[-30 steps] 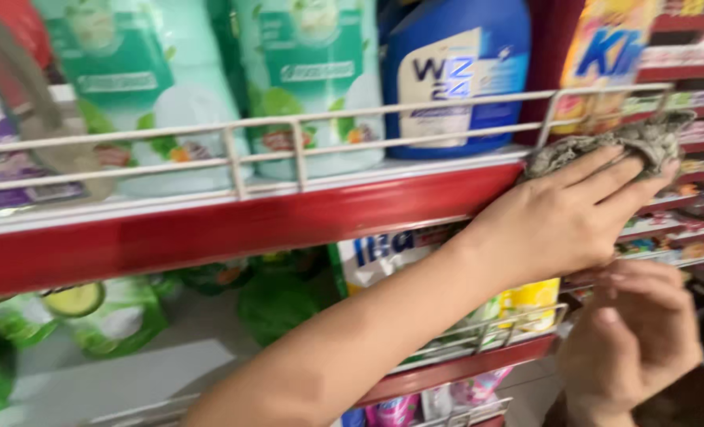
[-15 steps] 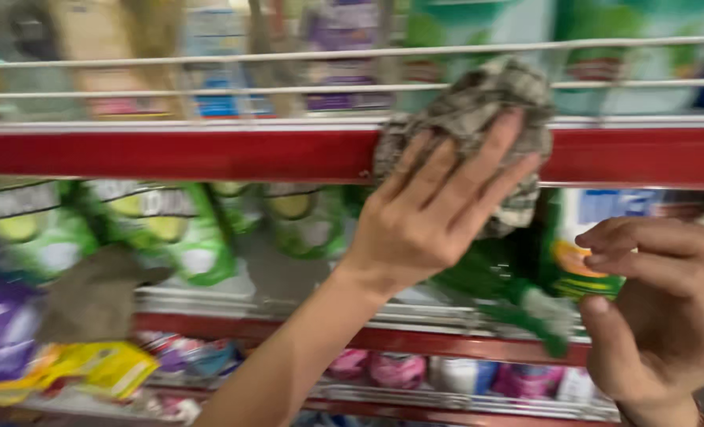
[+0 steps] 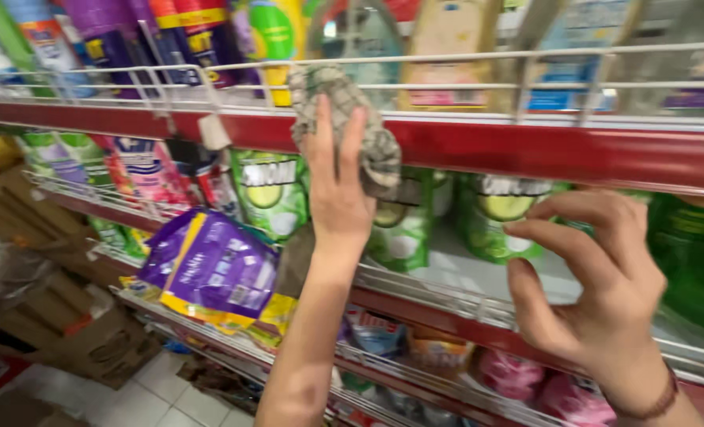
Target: The person wipes the metal shelves of a retail display using a cloth. They move along the aisle, cleaning the front edges and surfaces of multiple shelf levels while occasionally shifting items like a green spray bottle to reach behind them.
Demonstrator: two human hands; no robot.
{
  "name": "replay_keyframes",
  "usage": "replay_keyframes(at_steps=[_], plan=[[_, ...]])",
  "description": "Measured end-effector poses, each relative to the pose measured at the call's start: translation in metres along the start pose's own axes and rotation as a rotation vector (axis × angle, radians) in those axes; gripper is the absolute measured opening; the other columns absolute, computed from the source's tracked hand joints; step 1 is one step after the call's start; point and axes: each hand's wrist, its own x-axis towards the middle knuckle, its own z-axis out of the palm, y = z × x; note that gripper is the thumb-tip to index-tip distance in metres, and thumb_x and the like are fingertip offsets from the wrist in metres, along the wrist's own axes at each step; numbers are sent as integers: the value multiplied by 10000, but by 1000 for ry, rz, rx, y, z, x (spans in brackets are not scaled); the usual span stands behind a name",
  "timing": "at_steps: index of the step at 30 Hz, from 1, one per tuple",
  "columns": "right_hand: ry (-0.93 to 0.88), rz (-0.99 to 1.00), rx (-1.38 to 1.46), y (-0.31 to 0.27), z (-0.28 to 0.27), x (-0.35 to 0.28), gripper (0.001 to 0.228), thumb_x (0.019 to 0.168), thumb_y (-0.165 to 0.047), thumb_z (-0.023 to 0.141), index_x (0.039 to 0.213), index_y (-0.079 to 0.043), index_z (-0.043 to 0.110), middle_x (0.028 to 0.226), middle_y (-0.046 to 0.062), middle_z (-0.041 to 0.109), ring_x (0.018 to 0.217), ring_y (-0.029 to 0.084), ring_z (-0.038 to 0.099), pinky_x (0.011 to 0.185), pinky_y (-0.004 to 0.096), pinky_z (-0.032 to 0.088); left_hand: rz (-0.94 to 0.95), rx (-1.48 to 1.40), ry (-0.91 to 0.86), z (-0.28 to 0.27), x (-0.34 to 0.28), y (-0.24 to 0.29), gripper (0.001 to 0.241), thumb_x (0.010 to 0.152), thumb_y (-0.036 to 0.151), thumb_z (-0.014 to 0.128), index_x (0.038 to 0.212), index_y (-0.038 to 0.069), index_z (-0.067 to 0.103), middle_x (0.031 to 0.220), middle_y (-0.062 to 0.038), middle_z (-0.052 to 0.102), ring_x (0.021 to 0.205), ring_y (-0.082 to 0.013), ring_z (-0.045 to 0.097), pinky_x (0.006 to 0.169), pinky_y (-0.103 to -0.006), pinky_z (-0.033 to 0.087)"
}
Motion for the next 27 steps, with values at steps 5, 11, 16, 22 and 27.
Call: replay_keyframes(at_steps=[5, 11, 16, 22, 27], plan=[[-16, -86, -84, -22, 56, 29, 371, 774, -69, 749, 1145, -75, 735, 1236, 139, 598, 1213, 354, 553, 1105, 544, 391, -252, 222, -40, -41, 12, -58, 949, 765, -126, 632, 1620, 177, 351, 1715, -107, 293, 1539, -360, 412, 1307, -675, 175], [-49, -114, -670, -23, 89, 45, 442, 984, -25, 743, 1423, -64, 707, 1508, 137, 515, 1470, 311, 426, 1288, 491, 319, -303, 327, -101, -64, 16, -90, 830, 787, -97, 614, 1557, 154, 433, 1647, -105, 405, 1495, -365, 437, 1237, -696, 96], [-16, -107, -584, -16, 86, 37, 252, 1007, 14, 766, 1245, -52, 715, 1286, 94, 616, 1322, 301, 500, 1195, 447, 382, -42, -220, 27, -71, 32, -48, 611, 1016, 1, 588, 1586, 133, 410, 1563, -90, 478, 1522, -290, 413, 1346, -453, 262], [8, 16, -390, -3, 88, 21, 202, 933, 109, 712, 1056, -51, 705, 1026, 75, 637, 953, 267, 553, 858, 349, 441, 351, -19, -155, -38, 41, 22, 518, 1013, 178, 615, 1517, 243, 515, 1472, -59, 545, 1261, -218, 581, 1179, -401, 439], [54, -4, -358, -3, 91, 8, 213, 943, 140, 732, 1024, -58, 734, 984, 49, 665, 863, 226, 537, 784, 307, 420, 410, 16, -133, -17, 13, -7, 425, 1115, 150, 603, 1523, 201, 498, 1325, -55, 577, 1181, -221, 604, 1030, -371, 506]])
